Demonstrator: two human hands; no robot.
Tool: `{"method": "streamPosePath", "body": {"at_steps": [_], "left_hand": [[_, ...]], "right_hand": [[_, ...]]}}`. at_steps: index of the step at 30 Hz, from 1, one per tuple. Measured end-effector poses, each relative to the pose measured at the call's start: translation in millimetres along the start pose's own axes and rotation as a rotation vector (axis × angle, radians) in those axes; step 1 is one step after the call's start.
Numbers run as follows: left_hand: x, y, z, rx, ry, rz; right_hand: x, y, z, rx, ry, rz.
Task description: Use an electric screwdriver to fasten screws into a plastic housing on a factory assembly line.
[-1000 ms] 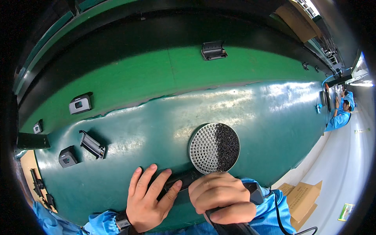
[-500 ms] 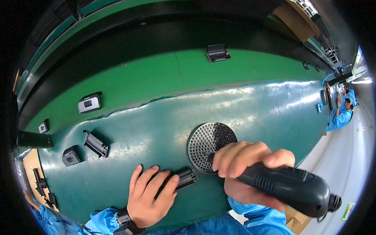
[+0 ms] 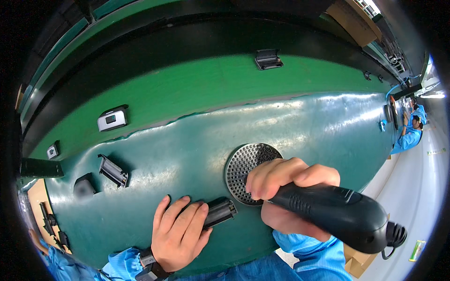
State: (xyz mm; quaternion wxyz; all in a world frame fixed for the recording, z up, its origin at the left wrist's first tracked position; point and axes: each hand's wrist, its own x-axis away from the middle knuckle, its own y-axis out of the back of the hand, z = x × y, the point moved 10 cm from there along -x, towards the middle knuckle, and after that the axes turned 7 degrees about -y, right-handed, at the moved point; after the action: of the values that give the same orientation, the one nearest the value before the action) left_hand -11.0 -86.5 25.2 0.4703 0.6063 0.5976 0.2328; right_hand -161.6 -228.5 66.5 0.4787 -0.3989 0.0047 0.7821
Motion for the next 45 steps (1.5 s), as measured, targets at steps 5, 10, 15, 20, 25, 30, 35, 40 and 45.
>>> {"method": "streamPosePath", "body": {"at_steps": [5,10,15,20,25,30,35,40,45], "left_hand": [[2,9,23,0.221,0.107,-0.062],[0,14,33,0.338,0.107,-0.091],[0,7,39,0.379,0.111,-0.081],[1,8,39,0.364,0.1,-0.1],[0,7,38,0.371,0.096,-0.1],[1,7,38,0.372,0.098,-0.104],[3,7,39,0.368,0.1,-0.108],[-2,10,37,0.37,0.095,-0.128],[-3,9,36,0.359,0.107,-0.121]], "right_hand": [[1,-22,-4,0.106,-0.027,0.091],[10,-49,35,-0.113,-0.084,-0.068],[35,-89,9,-0.033,-0.141,0.08],[36,-92,1,-0.005,-0.183,0.115],[36,-91,-3,-0.007,-0.181,0.15],[39,-91,-6,-0.033,-0.195,0.137],[39,-93,-7,-0.085,-0.169,0.133],[36,-97,-8,-0.035,-0.155,0.161],[38,-110,-11,-0.034,-0.1,0.334]]}}
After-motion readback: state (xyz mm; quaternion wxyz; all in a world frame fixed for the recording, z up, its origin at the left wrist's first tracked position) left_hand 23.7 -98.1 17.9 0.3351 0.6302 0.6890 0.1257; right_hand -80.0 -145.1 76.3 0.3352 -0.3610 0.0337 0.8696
